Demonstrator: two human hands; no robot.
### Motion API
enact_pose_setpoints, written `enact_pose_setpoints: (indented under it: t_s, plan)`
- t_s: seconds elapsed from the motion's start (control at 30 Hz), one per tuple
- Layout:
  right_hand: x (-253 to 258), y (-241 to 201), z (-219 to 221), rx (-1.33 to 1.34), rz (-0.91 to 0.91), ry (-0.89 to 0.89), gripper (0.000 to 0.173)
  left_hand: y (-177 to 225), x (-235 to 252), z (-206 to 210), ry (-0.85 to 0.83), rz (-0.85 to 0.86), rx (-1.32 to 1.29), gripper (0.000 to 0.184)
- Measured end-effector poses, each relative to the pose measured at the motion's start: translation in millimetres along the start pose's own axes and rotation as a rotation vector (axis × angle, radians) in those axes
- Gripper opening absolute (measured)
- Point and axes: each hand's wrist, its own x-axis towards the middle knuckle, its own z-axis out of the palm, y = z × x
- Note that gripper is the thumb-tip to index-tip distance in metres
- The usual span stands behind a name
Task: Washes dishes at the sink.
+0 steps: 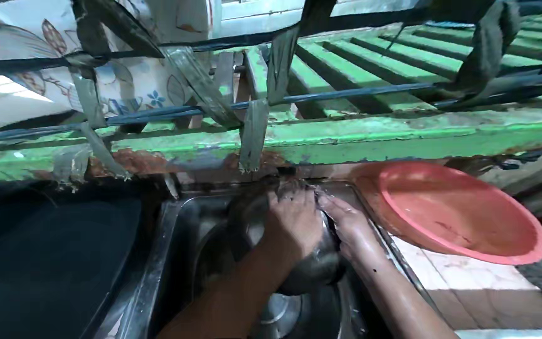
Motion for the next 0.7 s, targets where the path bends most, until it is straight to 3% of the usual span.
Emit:
enact_pose_setpoints:
  t_s: [0.1, 0.2, 0.23, 0.3, 0.37, 0.43, 0.5, 0.57, 0.7]
  plan:
    - [-5, -4, -3, -0.028, 0.023, -0.012, 0.028, -18, 16, -23, -0.206, -0.191, -0.028, 0.048]
    - [-6, -2, -2, -0.084, -0.014, -0.063, 0.026, -33, 20, -20, -0.161, -0.344, -0.066, 0.053]
    - [-3, 2, -2, -0.09, -0.033, -0.085, 0.025, -25, 8, -16, -0.11, -0.27, -0.046, 0.052]
    - [3, 8, -2, -0.072, -0.055, -0.123, 0.023, -20, -21, 12, 0.12, 0.046, -0.006, 0.052]
    - [6, 8, -5, -0.068, -0.078, -0.171, 0.021, -33, -36, 28, 0.273, 0.284, 0.032, 0.045]
    - [8, 4, -9, -0.098, -0.088, -0.224, 0.019, -64, -38, 16, 0.202, 0.139, -0.04, 0.042]
    - [11, -2, -13, -0.118, -0.121, -0.314, 0.017, -106, -34, 5, 0.176, -0.122, -0.164, 0.055]
    - [15, -6, -15, -0.131, -0.192, -0.424, 0.017, -131, -38, -10, 0.111, -0.218, -0.306, 0.062]
    - [25, -8, -7, -0.104, -0.253, -0.507, 0.02, -134, -60, -40, -0.068, -0.318, -0.601, 0.035]
